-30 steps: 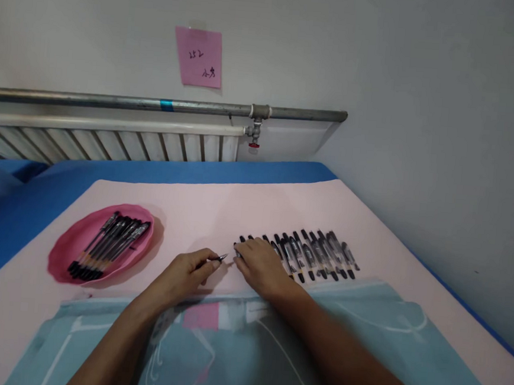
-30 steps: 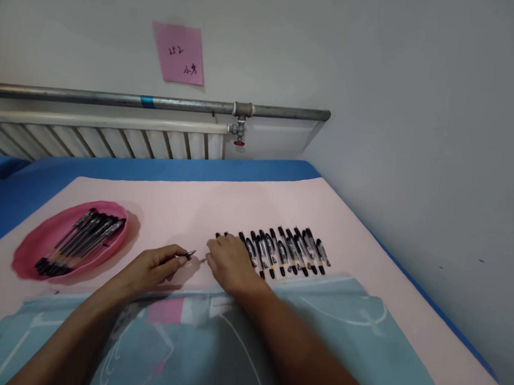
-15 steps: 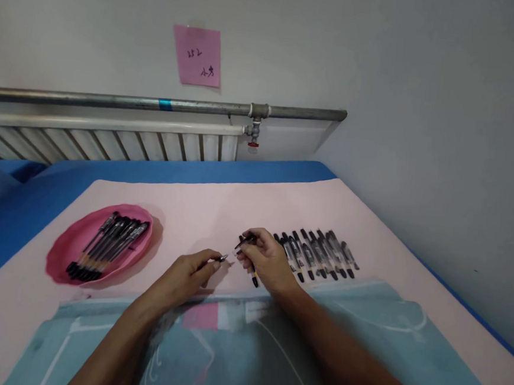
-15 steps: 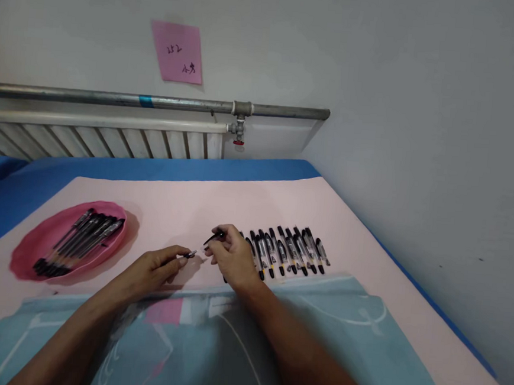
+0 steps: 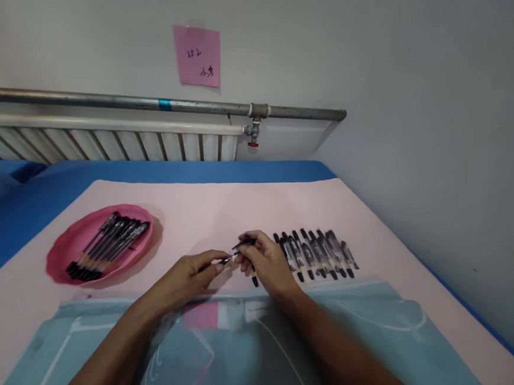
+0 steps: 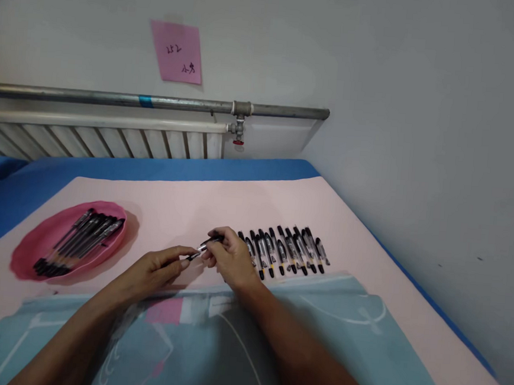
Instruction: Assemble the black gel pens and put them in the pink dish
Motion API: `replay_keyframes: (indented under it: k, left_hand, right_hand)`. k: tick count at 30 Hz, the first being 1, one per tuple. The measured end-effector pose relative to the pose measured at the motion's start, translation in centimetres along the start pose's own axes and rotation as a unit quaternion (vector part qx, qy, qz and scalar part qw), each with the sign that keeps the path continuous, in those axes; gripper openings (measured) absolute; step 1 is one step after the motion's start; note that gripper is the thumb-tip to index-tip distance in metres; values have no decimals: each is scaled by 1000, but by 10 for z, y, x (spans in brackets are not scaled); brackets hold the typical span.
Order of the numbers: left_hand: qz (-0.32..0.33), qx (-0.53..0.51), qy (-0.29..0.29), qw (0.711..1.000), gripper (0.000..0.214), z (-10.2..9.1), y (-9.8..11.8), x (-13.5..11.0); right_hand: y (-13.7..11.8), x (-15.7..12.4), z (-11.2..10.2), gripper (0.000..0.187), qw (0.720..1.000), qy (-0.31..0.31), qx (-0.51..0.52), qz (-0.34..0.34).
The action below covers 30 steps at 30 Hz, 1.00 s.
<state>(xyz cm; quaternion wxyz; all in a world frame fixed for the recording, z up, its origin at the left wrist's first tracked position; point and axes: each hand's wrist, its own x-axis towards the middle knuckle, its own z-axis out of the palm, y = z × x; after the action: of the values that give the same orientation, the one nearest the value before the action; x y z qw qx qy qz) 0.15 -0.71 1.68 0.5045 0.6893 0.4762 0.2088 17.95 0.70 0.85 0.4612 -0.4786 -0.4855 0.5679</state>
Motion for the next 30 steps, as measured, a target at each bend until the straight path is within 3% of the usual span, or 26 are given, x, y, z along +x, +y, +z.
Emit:
replay_keyframes:
  k: [9,30]
  left_hand:
    - [12,21,-1,1000,39,-1,3,0]
    - [26,9,-5,1000,35,-1,6,-1]
  right_hand:
    - [-4,-3,-2,18,1000,-23,-2,-12]
    - [-6,-5,-4,18,999,-6,-37,-39]
